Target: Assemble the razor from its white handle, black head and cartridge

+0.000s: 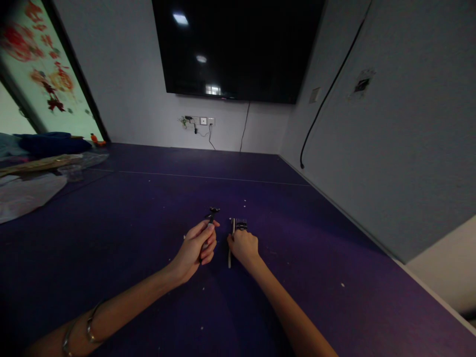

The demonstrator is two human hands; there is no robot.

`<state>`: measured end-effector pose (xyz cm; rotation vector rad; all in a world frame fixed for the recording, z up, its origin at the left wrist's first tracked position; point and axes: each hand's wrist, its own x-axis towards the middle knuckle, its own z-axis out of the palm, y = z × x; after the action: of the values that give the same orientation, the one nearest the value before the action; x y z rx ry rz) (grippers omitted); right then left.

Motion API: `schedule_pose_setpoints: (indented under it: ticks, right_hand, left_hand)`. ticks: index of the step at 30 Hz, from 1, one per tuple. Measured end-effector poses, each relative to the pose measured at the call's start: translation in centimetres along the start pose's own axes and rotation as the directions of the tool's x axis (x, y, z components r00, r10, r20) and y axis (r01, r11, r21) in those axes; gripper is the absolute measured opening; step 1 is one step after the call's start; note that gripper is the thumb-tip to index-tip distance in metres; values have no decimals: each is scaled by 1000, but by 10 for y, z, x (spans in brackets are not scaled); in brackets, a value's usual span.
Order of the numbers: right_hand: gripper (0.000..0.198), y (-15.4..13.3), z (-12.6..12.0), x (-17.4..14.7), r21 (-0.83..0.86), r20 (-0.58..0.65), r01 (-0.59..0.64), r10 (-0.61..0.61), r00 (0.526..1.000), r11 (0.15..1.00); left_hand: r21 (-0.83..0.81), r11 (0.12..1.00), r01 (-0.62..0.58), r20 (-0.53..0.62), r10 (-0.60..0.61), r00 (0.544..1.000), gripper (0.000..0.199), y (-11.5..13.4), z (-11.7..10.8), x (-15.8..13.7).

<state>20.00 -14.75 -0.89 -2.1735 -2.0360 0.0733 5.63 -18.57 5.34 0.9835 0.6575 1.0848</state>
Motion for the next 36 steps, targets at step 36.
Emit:
schedule_pose_setpoints:
  ticks: [36]
  right_hand:
    - [31,62,5,47,91,-138,220,-206,969,971]
  left_hand:
    - [207,972,-110,118,87,989,23,-49,-43,47]
